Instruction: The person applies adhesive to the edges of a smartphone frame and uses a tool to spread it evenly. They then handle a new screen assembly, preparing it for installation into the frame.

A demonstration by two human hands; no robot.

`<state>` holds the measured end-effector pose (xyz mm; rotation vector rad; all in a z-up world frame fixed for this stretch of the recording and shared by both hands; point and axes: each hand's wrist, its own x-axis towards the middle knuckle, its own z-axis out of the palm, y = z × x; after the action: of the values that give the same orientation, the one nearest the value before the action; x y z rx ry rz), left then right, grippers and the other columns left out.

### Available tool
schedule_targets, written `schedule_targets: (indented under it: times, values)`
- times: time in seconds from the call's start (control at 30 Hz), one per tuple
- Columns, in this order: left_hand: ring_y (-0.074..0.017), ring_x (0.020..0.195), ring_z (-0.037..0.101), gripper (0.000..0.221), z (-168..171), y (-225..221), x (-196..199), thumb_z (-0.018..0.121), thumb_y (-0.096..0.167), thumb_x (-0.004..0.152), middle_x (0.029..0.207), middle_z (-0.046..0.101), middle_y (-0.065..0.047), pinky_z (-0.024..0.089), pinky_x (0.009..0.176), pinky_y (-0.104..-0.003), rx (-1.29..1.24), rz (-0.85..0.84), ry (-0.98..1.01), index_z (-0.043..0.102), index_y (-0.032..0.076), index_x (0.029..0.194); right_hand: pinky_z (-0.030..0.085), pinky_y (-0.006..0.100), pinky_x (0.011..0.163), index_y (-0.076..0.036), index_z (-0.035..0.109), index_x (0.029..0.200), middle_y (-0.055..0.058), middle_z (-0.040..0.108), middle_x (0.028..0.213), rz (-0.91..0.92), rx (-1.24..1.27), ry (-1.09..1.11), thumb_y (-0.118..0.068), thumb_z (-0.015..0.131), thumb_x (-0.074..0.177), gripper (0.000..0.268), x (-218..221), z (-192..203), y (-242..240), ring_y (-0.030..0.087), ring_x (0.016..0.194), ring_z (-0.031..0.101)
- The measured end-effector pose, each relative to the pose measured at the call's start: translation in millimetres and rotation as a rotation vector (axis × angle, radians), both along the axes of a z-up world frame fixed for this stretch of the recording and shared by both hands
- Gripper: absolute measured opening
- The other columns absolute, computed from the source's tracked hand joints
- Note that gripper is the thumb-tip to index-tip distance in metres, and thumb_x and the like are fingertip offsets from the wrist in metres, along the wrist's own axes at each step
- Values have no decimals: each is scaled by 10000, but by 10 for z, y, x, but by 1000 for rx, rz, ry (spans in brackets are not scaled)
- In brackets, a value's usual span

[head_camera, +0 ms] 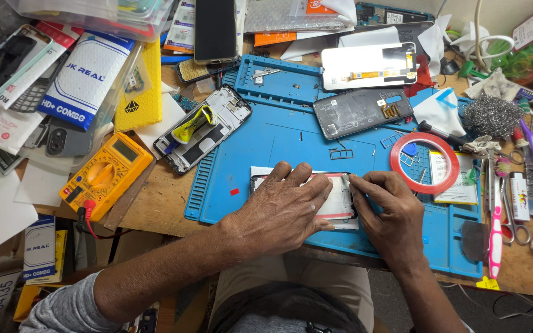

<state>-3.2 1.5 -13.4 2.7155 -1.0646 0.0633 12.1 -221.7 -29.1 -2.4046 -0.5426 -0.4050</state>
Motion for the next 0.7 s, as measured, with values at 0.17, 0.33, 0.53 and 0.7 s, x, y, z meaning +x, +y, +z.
schedule_targets:
  times: [0.17, 0.33, 0.53, 0.7]
  values:
    - [-275, 1065, 458, 716, -6, 0, 8, 498, 552, 981, 1141, 564, -148, 375, 945, -463, -10, -4, -25, 613, -98, 1258, 582, 305, 687, -73, 772, 1132, 83, 707, 1014, -18, -4, -7, -43, 787, 874, 260, -2, -12, -5, 168, 837, 697]
    - [-271, 1081, 452, 699, 0, -9, 18, 486, 535, 1009, 1158, 560, -147, 369, 954, -462, -2, -13, 8, 609, -107, 1256, 596, 296, 693, -73, 770, 1133, 88, 706, 1020, 7, 5, -6, -41, 787, 873, 262, 6, -21, -9, 167, 845, 701]
    - [-264, 1056, 450, 696, -26, -11, 22, 497, 528, 984, 1137, 559, -143, 363, 940, -458, -26, -8, -58, 607, -101, 1262, 602, 296, 692, -78, 774, 1135, 89, 702, 1012, 29, 5, 19, -29, 782, 863, 276, -2, -17, 0, 164, 829, 700]
    - [-261, 1043, 446, 713, -28, -11, 15, 503, 541, 985, 1127, 562, -138, 359, 940, -449, -20, -5, -24, 599, -104, 1276, 589, 309, 694, -68, 769, 1137, 85, 706, 1023, -28, 2, -7, -25, 783, 871, 270, -17, 7, -13, 169, 848, 701]
